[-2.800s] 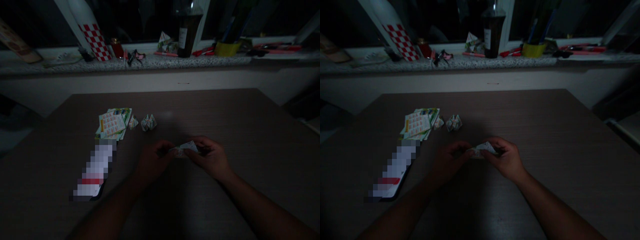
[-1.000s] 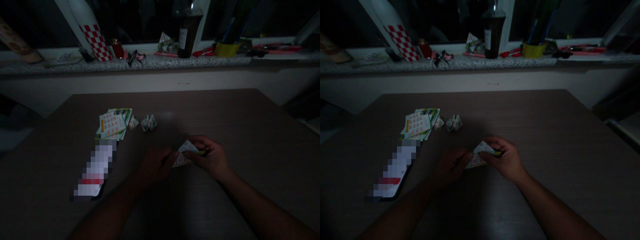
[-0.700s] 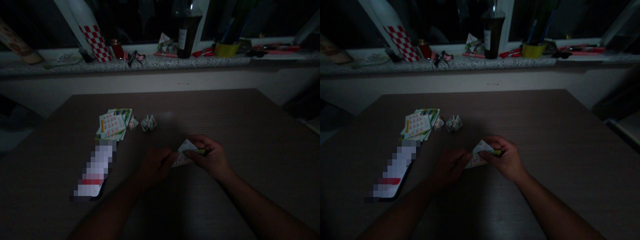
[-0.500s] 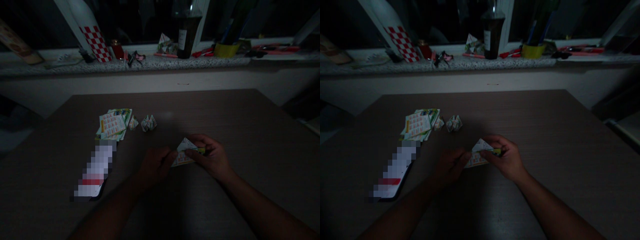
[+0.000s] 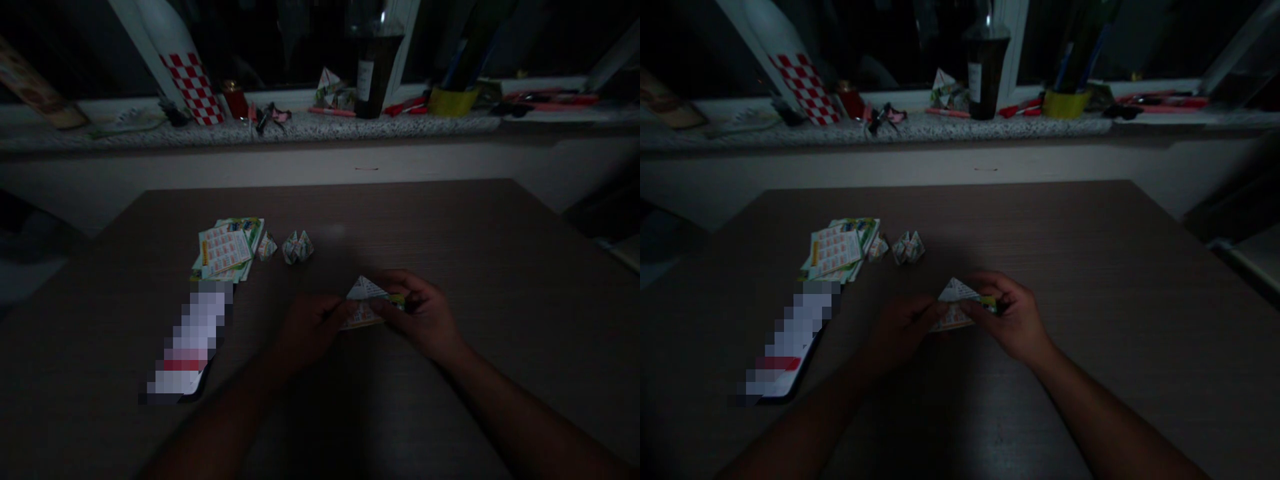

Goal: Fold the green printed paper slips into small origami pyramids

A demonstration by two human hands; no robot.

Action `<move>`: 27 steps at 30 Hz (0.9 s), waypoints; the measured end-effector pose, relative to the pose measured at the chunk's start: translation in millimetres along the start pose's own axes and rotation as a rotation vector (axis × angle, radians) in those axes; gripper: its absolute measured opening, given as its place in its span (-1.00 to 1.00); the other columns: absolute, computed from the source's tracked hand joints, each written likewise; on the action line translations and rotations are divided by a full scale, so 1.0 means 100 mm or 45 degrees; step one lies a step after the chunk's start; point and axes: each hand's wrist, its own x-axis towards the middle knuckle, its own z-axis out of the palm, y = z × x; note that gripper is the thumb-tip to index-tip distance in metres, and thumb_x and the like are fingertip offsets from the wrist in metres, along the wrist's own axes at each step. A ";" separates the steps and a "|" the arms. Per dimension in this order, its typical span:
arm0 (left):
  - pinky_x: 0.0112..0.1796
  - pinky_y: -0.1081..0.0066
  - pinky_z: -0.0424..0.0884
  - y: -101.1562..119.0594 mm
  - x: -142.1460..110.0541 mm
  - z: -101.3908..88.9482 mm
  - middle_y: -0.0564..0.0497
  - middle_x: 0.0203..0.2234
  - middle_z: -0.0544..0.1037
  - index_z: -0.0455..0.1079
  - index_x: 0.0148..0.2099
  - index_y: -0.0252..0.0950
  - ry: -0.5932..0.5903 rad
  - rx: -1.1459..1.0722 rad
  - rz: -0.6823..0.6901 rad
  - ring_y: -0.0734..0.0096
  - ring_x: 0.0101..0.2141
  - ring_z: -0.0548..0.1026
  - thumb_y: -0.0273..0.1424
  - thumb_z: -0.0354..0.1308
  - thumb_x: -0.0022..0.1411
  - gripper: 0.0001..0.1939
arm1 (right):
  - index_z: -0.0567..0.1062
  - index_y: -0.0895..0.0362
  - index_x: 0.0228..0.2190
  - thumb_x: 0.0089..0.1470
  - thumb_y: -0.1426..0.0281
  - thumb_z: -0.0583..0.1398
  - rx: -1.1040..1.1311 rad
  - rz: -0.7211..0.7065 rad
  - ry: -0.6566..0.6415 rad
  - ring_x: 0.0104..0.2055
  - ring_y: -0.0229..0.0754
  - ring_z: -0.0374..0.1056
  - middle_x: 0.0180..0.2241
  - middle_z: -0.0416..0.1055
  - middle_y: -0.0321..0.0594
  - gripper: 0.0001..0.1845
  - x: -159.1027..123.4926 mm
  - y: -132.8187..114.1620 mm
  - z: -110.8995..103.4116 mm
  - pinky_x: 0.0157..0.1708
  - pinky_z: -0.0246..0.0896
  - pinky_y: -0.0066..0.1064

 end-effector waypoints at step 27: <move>-0.46 0.55 0.31 0.03 0.01 0.00 0.02 -0.48 0.59 0.53 -0.34 -0.35 0.066 -0.547 -0.118 0.45 -0.47 0.48 -0.22 0.14 0.19 -0.72 | 0.58 0.10 -0.21 0.04 0.51 0.27 -0.499 -0.589 0.043 -0.18 -0.16 0.47 -0.20 0.52 -0.13 -0.77 0.05 -0.05 -0.03 -0.20 0.40 -0.36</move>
